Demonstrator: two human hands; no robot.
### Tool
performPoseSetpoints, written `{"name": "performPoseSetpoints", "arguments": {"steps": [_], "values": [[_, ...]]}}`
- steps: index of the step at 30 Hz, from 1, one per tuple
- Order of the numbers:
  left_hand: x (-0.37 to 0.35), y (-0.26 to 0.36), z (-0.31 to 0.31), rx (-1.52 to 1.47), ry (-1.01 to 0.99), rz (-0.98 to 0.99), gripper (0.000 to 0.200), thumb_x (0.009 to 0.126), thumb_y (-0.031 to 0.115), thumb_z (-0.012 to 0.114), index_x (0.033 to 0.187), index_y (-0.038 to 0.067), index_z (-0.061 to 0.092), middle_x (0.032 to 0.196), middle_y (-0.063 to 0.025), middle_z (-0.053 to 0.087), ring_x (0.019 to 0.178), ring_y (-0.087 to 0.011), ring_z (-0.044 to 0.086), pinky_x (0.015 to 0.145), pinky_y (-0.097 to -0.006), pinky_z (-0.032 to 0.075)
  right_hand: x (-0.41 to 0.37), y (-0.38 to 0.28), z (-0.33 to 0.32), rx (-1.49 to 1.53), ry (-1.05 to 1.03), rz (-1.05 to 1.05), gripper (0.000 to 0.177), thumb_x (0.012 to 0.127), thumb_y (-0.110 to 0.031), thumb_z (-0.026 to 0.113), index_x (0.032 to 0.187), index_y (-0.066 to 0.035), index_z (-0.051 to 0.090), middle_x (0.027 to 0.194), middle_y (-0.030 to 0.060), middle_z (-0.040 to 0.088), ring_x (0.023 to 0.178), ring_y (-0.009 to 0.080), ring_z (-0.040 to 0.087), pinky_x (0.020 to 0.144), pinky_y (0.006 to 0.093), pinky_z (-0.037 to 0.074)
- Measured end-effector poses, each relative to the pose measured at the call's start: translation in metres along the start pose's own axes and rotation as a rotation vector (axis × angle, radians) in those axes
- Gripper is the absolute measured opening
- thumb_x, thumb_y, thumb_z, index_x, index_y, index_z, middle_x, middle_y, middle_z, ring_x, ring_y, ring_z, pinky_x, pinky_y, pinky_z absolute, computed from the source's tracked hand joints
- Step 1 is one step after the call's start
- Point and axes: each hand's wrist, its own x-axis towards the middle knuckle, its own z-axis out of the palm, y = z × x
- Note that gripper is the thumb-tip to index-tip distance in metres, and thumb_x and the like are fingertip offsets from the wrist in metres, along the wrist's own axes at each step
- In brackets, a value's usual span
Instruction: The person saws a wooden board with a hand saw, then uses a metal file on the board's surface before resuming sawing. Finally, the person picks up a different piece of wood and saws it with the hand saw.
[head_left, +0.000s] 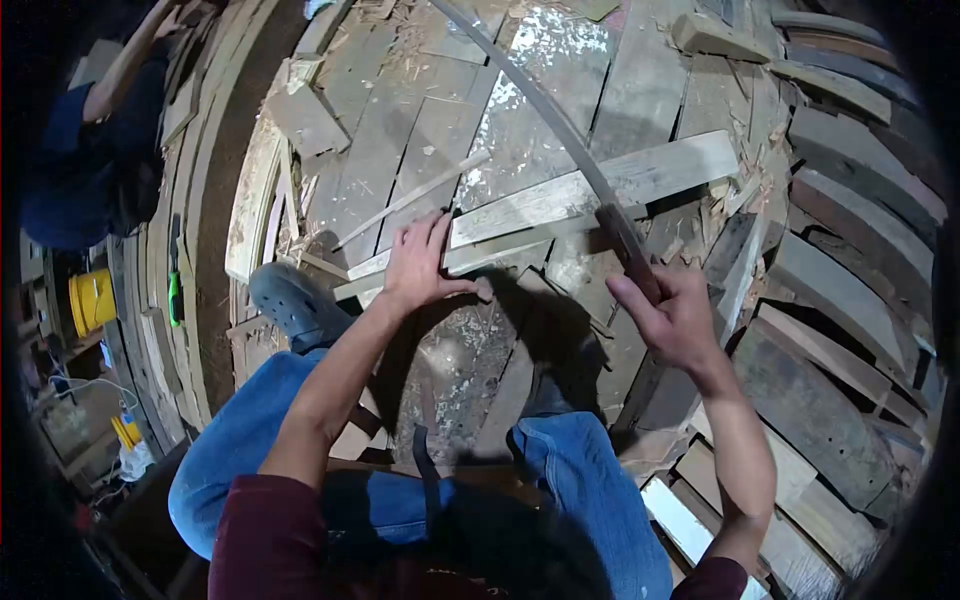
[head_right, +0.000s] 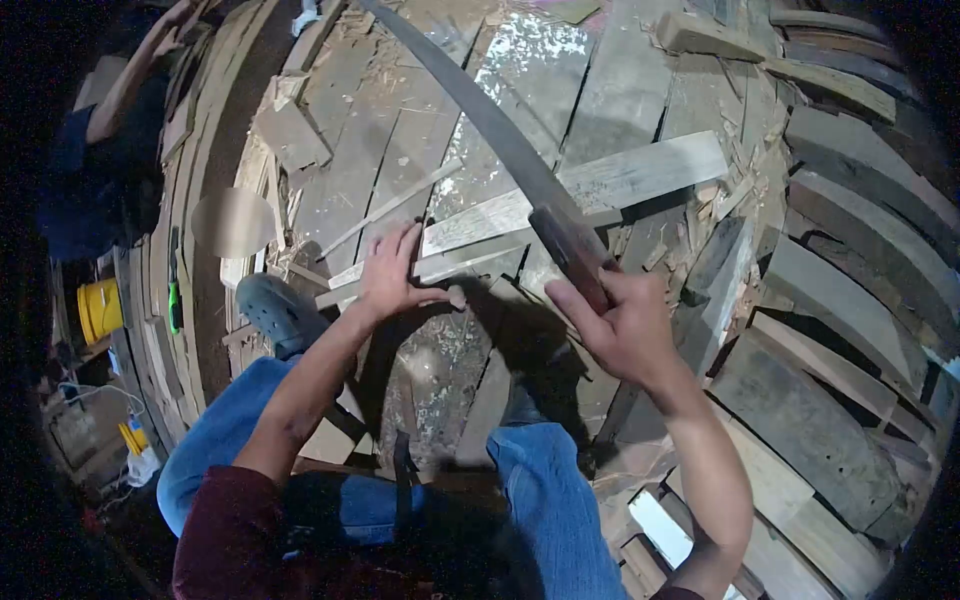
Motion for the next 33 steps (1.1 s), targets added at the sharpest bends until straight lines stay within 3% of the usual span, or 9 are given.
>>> {"name": "performPoseSetpoints", "arguments": {"steps": [3,6,8,10,17,18,23,28,33], "values": [[0.000,-0.004,0.010,0.022,-0.075,-0.016,0.108,0.061,0.058,0.077,0.142,0.003,0.031,0.132,-0.0150,0.046,0.121,-0.0312,0.045,0.102,-0.0441,0.035,-0.011,0.023,0.009,0.008,0.045,-0.036,0.039,0.086,-0.021,0.070,0.060,0.000,0.049,0.050,-0.0017,0.033,0.050,0.0061,0.029,0.044,0.0281,0.021],[0.001,-0.010,0.015,0.052,-0.062,-0.007,0.107,0.062,0.056,0.077,0.144,0.005,0.031,0.130,-0.0128,0.048,0.118,-0.0292,0.047,0.099,-0.0425,0.037,-0.024,0.039,0.020,0.036,0.032,0.028,0.033,0.082,-0.020,0.074,0.062,0.000,0.056,0.048,0.0060,0.041,0.045,0.0119,0.037,0.044,0.0297,0.029],[0.001,-0.008,0.011,0.037,0.001,0.004,0.104,0.062,0.053,0.078,0.144,0.007,0.032,0.127,-0.0126,0.049,0.117,-0.0292,0.047,0.098,-0.0423,0.038,-0.033,0.049,0.019,-0.056,0.018,0.097,0.031,0.081,-0.015,0.074,0.062,0.001,0.055,0.049,0.0035,0.042,0.047,0.0100,0.037,0.045,0.0293,0.029],[0.002,-0.006,0.010,0.036,-0.108,-0.080,0.101,0.063,0.051,0.078,0.143,0.008,0.034,0.125,-0.0126,0.050,0.116,-0.0289,0.048,0.097,-0.0424,0.039,-0.041,0.053,0.021,-0.054,-0.003,0.216,0.030,0.082,-0.013,0.073,0.063,0.001,0.054,0.050,0.0019,0.041,0.048,0.0090,0.036,0.045,0.0290,0.029],[-0.004,-0.009,0.017,0.095,-0.036,-0.038,0.092,0.070,0.054,0.072,0.141,0.007,0.036,0.122,-0.0137,0.052,0.114,-0.0293,0.049,0.097,-0.0418,0.039,-0.038,0.053,0.029,-0.015,-0.096,0.190,0.034,0.084,-0.014,0.071,0.062,0.001,0.050,0.051,0.0006,0.040,0.050,0.0086,0.034,0.045,0.0286,0.027],[-0.005,-0.011,0.020,0.113,-0.115,-0.042,0.102,0.070,0.061,0.067,0.147,0.008,0.026,0.129,-0.0163,0.047,0.117,-0.0325,0.047,0.099,-0.0444,0.037,-0.043,0.055,0.033,-0.002,-0.095,0.157,0.034,0.084,-0.016,0.071,0.062,0.001,0.051,0.051,-0.0002,0.039,0.050,0.0078,0.033,0.045,0.0284,0.026],[-0.006,-0.009,0.011,0.125,-0.138,-0.044,0.105,0.070,0.065,0.065,0.145,0.001,0.026,0.126,-0.0191,0.049,0.116,-0.0329,0.048,0.100,-0.0447,0.036,-0.053,0.041,0.045,0.043,-0.175,0.102,0.038,0.088,-0.022,0.069,0.062,0.000,0.051,0.051,-0.0021,0.035,0.051,0.0063,0.032,0.045,0.0282,0.025],[-0.017,-0.006,0.009,0.158,-0.102,-0.071,0.097,0.075,0.058,0.066,0.143,0.000,0.027,0.126,-0.0180,0.050,0.119,-0.0325,0.047,0.101,-0.0457,0.036,-0.059,-0.010,0.017,0.020,-0.186,0.066,0.042,0.089,-0.026,0.068,0.060,0.000,0.052,0.049,-0.0027,0.035,0.050,0.0060,0.031,0.044,0.0285,0.022],[-0.025,0.001,0.014,0.162,-0.096,-0.132,0.099,0.073,0.056,0.069,0.145,0.003,0.025,0.130,-0.0186,0.046,0.123,-0.0323,0.044,0.101,-0.0511,0.034,-0.068,-0.114,-0.024,-0.257,-0.182,0.043,0.043,0.091,-0.029,0.065,0.061,0.000,0.055,0.050,-0.0030,0.039,0.051,0.0043,0.035,0.044,0.0262,0.028]]}}
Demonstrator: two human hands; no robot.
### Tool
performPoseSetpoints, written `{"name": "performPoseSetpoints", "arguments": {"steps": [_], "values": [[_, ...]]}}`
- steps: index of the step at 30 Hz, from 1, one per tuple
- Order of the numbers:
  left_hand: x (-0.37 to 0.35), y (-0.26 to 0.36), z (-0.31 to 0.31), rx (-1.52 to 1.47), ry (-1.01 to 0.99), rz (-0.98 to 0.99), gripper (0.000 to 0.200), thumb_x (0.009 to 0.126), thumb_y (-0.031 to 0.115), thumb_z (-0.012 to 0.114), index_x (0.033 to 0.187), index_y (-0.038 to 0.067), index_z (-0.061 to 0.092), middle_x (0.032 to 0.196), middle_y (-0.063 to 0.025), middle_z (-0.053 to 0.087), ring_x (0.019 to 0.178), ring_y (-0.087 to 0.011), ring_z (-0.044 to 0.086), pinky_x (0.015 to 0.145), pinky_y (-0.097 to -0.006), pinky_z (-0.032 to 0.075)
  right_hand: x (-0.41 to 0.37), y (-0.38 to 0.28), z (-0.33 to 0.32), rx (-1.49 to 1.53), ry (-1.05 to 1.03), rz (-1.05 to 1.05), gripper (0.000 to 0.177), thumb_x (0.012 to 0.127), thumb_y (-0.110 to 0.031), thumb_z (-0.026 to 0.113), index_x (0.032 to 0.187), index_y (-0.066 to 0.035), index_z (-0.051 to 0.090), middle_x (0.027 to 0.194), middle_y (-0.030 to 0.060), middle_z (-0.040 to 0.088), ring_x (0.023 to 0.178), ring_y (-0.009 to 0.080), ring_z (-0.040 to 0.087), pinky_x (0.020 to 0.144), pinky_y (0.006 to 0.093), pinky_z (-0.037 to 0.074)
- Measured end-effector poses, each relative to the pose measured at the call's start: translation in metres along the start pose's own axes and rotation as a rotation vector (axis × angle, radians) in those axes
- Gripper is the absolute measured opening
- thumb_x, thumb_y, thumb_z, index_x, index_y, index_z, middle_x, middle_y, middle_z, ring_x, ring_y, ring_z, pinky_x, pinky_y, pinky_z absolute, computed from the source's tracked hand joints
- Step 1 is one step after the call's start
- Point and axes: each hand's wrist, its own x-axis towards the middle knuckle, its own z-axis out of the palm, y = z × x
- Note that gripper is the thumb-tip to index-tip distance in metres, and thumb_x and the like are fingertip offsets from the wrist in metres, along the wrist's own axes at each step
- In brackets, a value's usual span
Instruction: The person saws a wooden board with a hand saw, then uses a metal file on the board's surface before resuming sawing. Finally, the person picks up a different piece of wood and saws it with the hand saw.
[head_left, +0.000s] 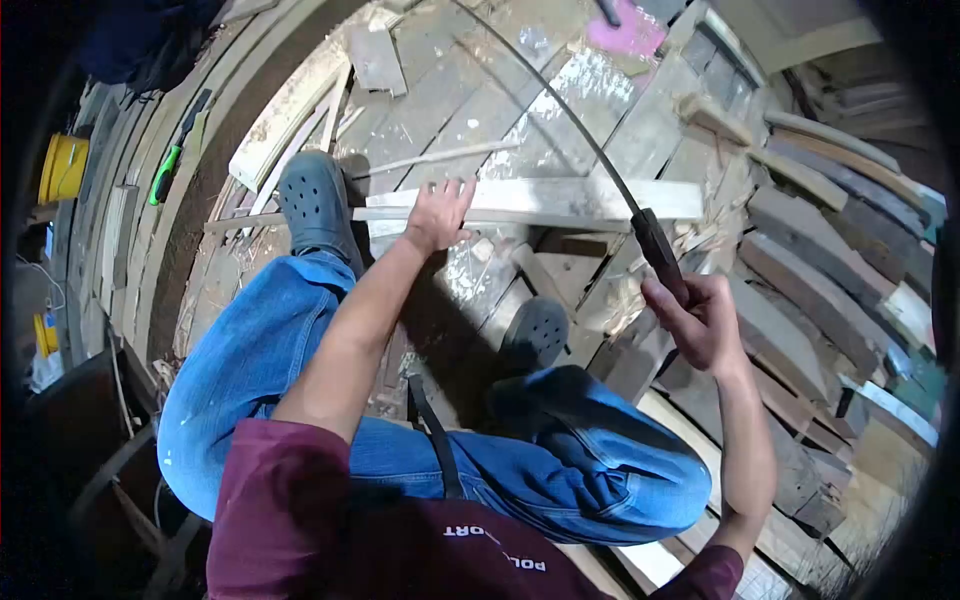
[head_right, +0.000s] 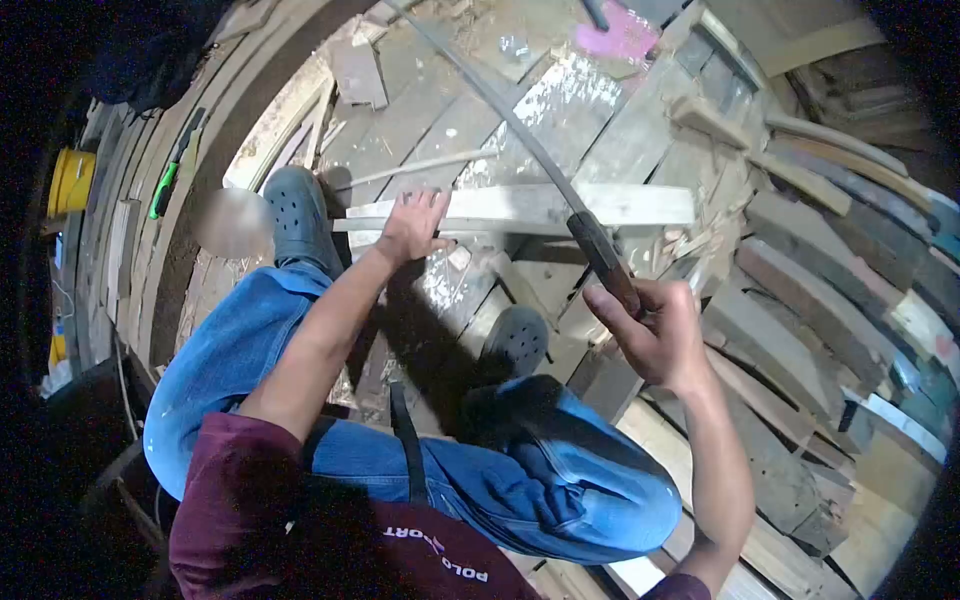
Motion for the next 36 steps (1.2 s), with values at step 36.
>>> {"name": "performPoseSetpoints", "arguments": {"steps": [36], "values": [[0.006,-0.002,0.004,-0.053,-0.064,-0.047,0.107,0.069,0.068,0.066,0.146,0.008,0.026,0.131,-0.0215,0.044,0.127,-0.0356,0.041,0.104,-0.0536,0.029,-0.012,0.090,0.290,0.768,0.217,0.287,0.052,0.093,-0.040,0.060,0.055,-0.004,0.053,0.052,-0.0031,0.047,0.048,0.0051,0.041,0.043,0.0259,0.030]]}}
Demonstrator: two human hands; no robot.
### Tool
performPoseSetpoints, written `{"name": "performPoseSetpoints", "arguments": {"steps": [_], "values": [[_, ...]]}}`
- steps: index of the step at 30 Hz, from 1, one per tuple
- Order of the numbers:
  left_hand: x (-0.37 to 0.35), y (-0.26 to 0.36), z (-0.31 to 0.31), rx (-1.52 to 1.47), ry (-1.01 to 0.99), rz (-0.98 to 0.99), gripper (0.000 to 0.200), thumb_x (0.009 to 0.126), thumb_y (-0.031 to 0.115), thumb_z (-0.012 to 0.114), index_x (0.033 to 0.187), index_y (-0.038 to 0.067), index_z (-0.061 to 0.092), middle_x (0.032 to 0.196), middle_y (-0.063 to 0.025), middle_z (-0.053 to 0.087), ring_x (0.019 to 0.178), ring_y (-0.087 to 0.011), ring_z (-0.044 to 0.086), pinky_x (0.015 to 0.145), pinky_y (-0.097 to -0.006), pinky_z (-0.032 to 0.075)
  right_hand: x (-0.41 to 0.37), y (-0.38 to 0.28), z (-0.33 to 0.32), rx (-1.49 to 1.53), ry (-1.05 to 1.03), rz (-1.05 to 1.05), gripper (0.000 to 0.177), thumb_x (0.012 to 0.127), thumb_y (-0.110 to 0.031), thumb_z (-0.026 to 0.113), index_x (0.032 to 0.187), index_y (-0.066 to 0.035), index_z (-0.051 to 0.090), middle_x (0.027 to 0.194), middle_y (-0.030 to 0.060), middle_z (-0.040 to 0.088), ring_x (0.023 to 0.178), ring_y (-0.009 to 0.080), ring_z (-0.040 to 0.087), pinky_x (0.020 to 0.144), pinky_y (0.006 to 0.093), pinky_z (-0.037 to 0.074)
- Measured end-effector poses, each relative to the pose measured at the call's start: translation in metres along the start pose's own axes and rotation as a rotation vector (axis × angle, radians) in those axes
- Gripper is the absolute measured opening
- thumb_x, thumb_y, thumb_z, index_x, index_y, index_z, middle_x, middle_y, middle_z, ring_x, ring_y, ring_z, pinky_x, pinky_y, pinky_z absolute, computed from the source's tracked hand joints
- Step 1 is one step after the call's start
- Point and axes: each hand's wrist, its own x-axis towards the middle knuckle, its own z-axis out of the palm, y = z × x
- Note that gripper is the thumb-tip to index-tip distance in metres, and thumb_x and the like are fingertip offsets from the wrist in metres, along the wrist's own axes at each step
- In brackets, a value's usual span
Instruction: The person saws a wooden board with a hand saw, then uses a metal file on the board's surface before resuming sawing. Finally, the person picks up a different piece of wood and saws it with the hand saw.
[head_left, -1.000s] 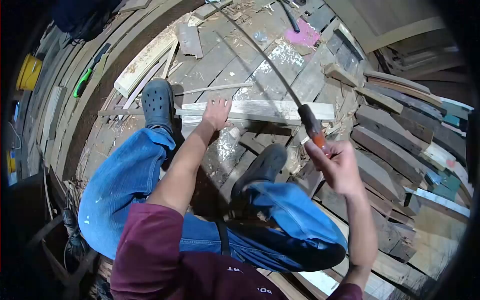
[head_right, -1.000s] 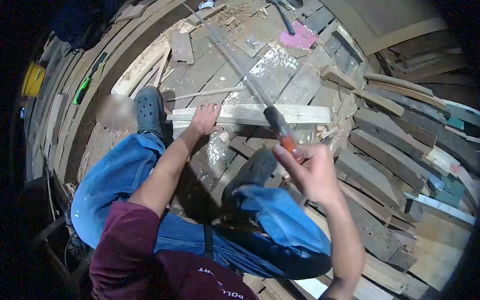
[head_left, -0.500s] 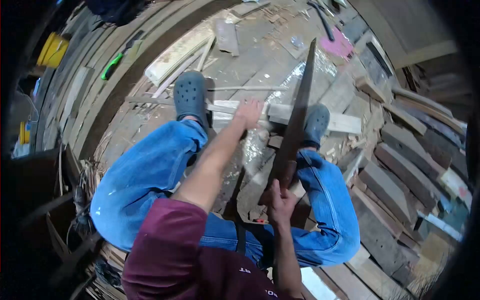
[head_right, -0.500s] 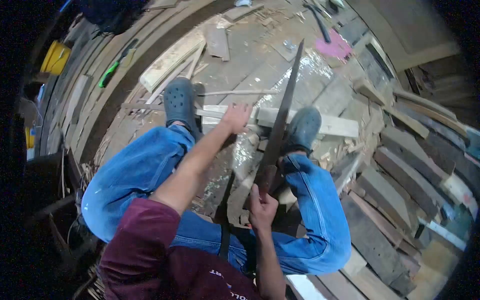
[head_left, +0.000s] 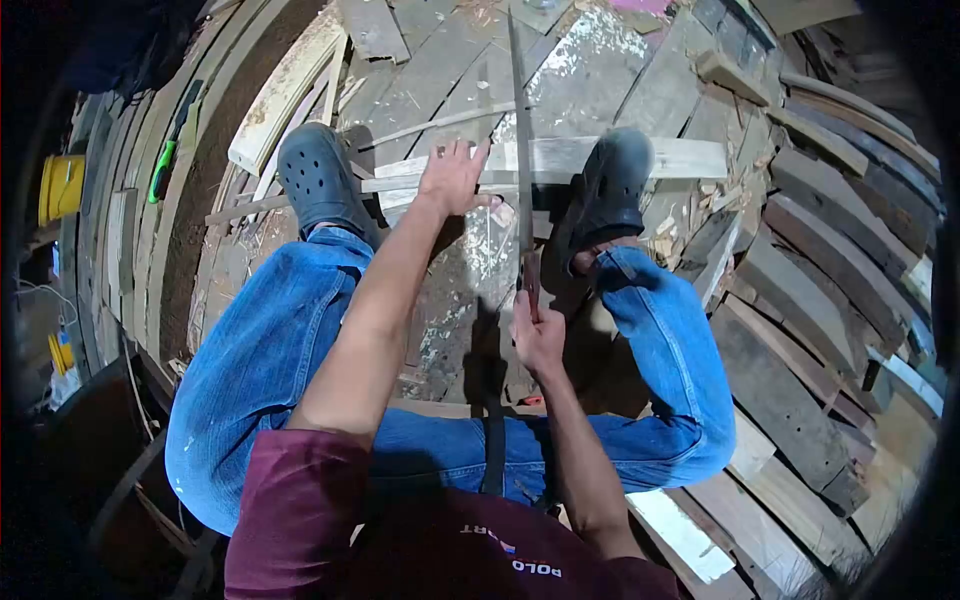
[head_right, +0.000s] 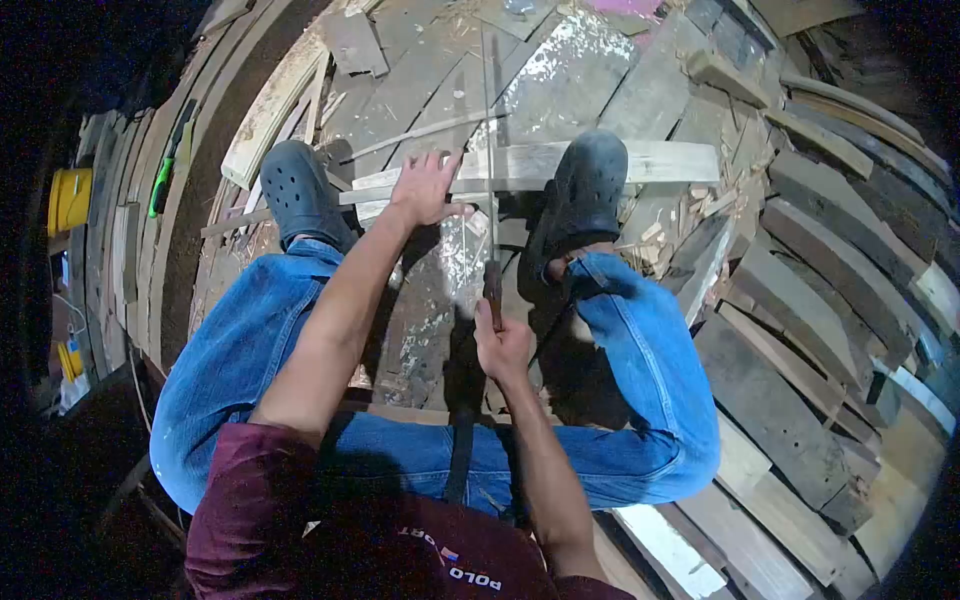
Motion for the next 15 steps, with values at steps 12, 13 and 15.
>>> {"name": "performPoseSetpoints", "arguments": {"steps": [12,13,15], "values": [[0.003,0.004,-0.008,-0.006,-0.038,-0.033,0.105,0.068,0.067,0.068,0.147,0.014,0.025,0.137,-0.0172,0.042,0.130,-0.0319,0.039,0.104,-0.0548,0.029,0.015,0.005,-0.002,0.044,-0.092,0.003,0.059,0.098,-0.046,0.047,0.055,-0.005,0.048,0.052,-0.0019,0.047,0.047,0.0069,0.043,0.044,0.0264,0.031],[0.004,0.003,-0.006,0.002,-0.046,-0.030,0.104,0.068,0.067,0.068,0.147,0.014,0.025,0.137,-0.0172,0.042,0.130,-0.0320,0.039,0.104,-0.0546,0.029,0.015,0.007,-0.004,0.054,-0.100,0.012,0.060,0.098,-0.046,0.047,0.054,-0.005,0.048,0.052,-0.0016,0.047,0.047,0.0071,0.043,0.044,0.0264,0.031],[0.005,0.002,-0.006,0.015,-0.059,-0.030,0.103,0.069,0.068,0.067,0.147,0.014,0.025,0.137,-0.0172,0.041,0.130,-0.0322,0.038,0.104,-0.0541,0.030,0.017,0.009,-0.006,0.070,-0.119,0.029,0.061,0.098,-0.047,0.045,0.054,-0.005,0.048,0.052,-0.0010,0.047,0.047,0.0076,0.044,0.044,0.0264,0.031]]}}
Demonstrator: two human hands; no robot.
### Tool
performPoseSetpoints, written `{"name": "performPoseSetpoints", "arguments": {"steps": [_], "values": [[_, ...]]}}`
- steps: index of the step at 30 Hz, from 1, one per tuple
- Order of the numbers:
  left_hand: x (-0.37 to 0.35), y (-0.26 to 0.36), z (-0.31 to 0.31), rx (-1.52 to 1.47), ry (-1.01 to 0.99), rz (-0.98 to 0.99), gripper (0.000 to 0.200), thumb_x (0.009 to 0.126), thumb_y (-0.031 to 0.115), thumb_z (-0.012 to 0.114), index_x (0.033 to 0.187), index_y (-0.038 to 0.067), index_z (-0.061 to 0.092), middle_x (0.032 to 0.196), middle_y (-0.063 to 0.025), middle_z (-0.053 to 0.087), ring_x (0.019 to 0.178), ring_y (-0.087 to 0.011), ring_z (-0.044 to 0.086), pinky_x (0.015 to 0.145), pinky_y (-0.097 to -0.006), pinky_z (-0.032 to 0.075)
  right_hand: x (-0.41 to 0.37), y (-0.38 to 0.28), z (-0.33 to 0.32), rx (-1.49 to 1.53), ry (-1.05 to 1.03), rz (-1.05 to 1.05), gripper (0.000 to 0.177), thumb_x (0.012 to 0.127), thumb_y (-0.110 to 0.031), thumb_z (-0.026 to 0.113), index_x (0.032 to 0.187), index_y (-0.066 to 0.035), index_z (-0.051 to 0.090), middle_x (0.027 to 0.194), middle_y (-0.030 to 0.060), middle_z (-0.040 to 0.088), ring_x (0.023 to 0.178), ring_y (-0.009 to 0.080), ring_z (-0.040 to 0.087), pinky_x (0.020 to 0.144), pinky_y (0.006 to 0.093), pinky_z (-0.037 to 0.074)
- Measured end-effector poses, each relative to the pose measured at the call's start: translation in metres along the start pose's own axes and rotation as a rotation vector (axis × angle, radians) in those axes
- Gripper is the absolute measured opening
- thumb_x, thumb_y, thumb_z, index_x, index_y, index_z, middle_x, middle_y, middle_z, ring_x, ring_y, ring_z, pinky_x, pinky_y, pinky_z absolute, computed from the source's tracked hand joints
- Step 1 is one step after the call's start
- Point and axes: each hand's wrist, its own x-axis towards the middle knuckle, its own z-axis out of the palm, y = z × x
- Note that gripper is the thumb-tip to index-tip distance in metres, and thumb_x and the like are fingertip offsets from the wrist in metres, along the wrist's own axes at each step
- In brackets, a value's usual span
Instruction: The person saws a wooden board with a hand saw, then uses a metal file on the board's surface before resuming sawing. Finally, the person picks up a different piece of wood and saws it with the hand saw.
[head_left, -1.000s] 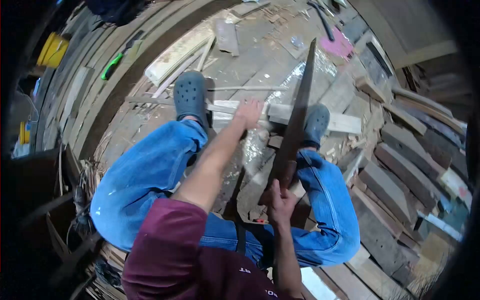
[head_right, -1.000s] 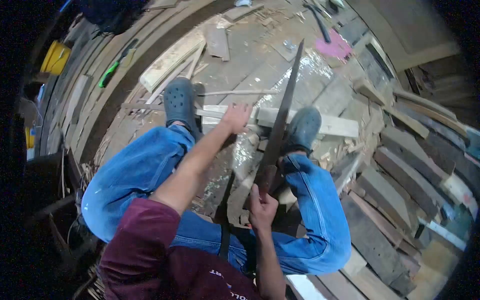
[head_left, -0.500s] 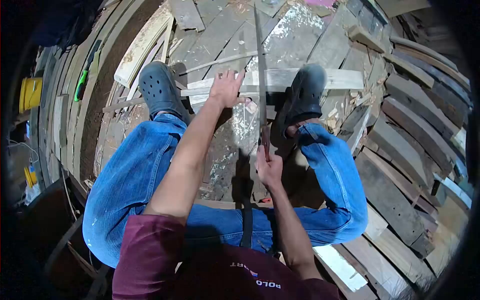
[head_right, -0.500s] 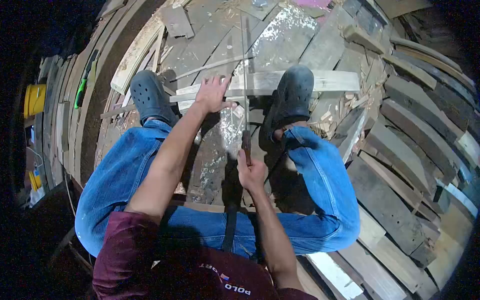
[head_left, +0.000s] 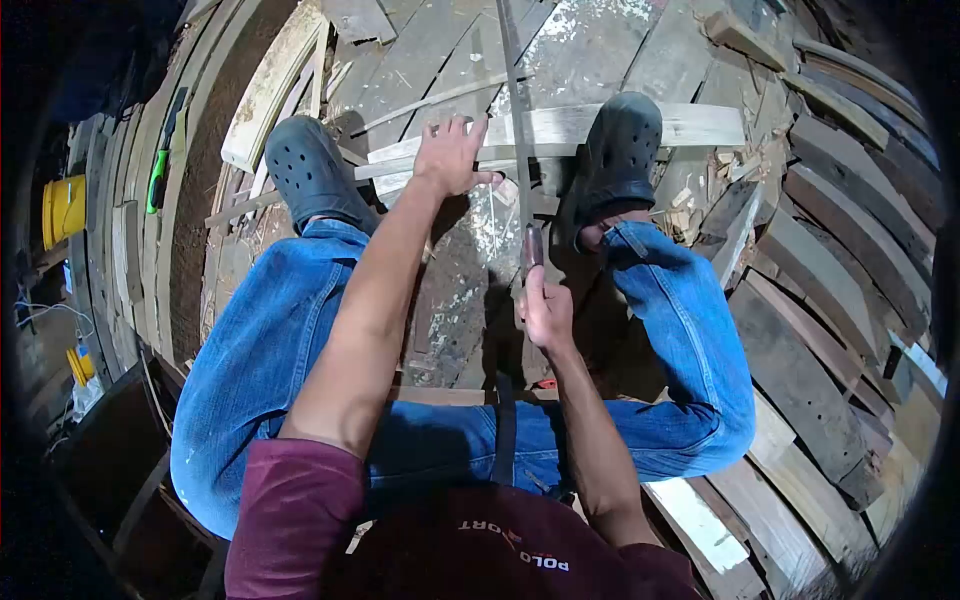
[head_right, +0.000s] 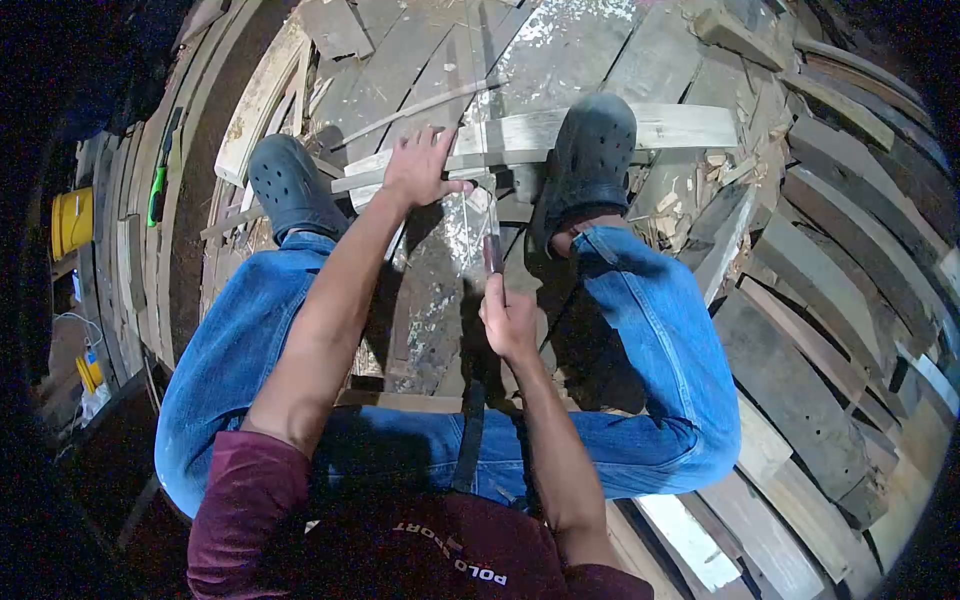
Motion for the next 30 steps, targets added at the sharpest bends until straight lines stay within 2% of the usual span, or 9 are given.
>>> {"name": "performPoseSetpoints", "arguments": {"steps": [5,8,12,15,18,21,24,30], "values": [[-0.001,0.000,0.000,-0.037,0.016,0.000,0.101,0.069,0.067,0.067,0.145,0.013,0.027,0.134,-0.0175,0.044,0.128,-0.0318,0.039,0.105,-0.0538,0.029,-0.002,0.000,-0.001,0.003,-0.007,-0.012,0.064,0.100,-0.049,0.039,0.054,-0.005,0.046,0.053,0.0012,0.048,0.049,0.0084,0.044,0.048,0.0252,0.033],[-0.003,0.000,-0.001,-0.036,0.008,-0.011,0.098,0.071,0.064,0.068,0.144,0.012,0.028,0.133,-0.0176,0.044,0.129,-0.0316,0.039,0.106,-0.0550,0.029,-0.002,0.003,0.003,0.111,-0.005,-0.054,0.059,0.099,-0.045,0.045,0.057,-0.004,0.048,0.053,-0.0007,0.047,0.048,0.0077,0.043,0.044,0.0251,0.031],[0.000,-0.002,0.006,-0.046,0.031,0.000,0.099,0.070,0.064,0.069,0.144,0.012,0.028,0.132,-0.0179,0.044,0.128,-0.0329,0.040,0.104,-0.0536,0.031,-0.002,0.001,0.003,0.059,-0.010,-0.050,0.060,0.098,-0.048,0.044,0.057,-0.004,0.049,0.053,-0.0004,0.047,0.047,0.0075,0.043,0.042,0.0245,0.031],[-0.002,-0.002,0.003,-0.059,0.033,-0.002,0.099,0.070,0.063,0.069,0.144,0.012,0.028,0.134,-0.0179,0.044,0.128,-0.0329,0.040,0.104,-0.0534,0.031,-0.002,0.006,0.001,0.107,-0.020,0.036,0.061,0.100,-0.045,0.042,0.056,-0.003,0.047,0.052,0.0021,0.046,0.049,0.0094,0.043,0.049,0.0254,0.033],[-0.003,-0.001,0.002,-0.066,0.024,-0.010,0.098,0.071,0.064,0.068,0.144,0.012,0.027,0.136,-0.0179,0.043,0.129,-0.0329,0.039,0.105,-0.0538,0.030,-0.001,0.010,0.001,0.083,-0.012,-0.018,0.062,0.096,-0.052,0.045,0.058,-0.004,0.049,0.053,0.0008,0.048,0.043,0.0076,0.043,0.039,0.0243,0.031],[-0.002,0.000,0.001,-0.040,0.013,-0.022,0.099,0.071,0.064,0.068,0.145,0.012,0.026,0.136,-0.0185,0.042,0.130,-0.0329,0.037,0.106,-0.0543,0.029,0.000,0.009,0.002,0.114,-0.014,-0.022,0.063,0.096,-0.053,0.045,0.058,-0.004,0.049,0.052,0.0008,0.048,0.044,0.0078,0.043,0.039,0.0247,0.032],[-0.002,0.001,-0.003,-0.038,-0.035,-0.027,0.100,0.074,0.064,0.066,0.147,0.013,0.021,0.140,-0.0186,0.040,0.134,-0.0331,0.034,0.109,-0.0553,0.027,-0.002,0.001,0.003,0.056,-0.002,0.007,0.060,0.100,-0.045,0.042,0.056,-0.003,0.047,0.053,0.0020,0.047,0.050,0.0092,0.043,0.049,0.0253,0.033],[-0.004,0.000,-0.002,-0.020,0.011,-0.009,0.099,0.073,0.065,0.065,0.146,0.013,0.024,0.136,-0.0200,0.043,0.129,-0.0339,0.041,0.103,-0.0528,0.031,-0.002,0.004,0.002,0.085,-0.029,0.005,0.059,0.100,-0.043,0.042,0.057,-0.004,0.047,0.054,0.0023,0.047,0.050,0.0096,0.043,0.048,0.0256,0.033]]}}
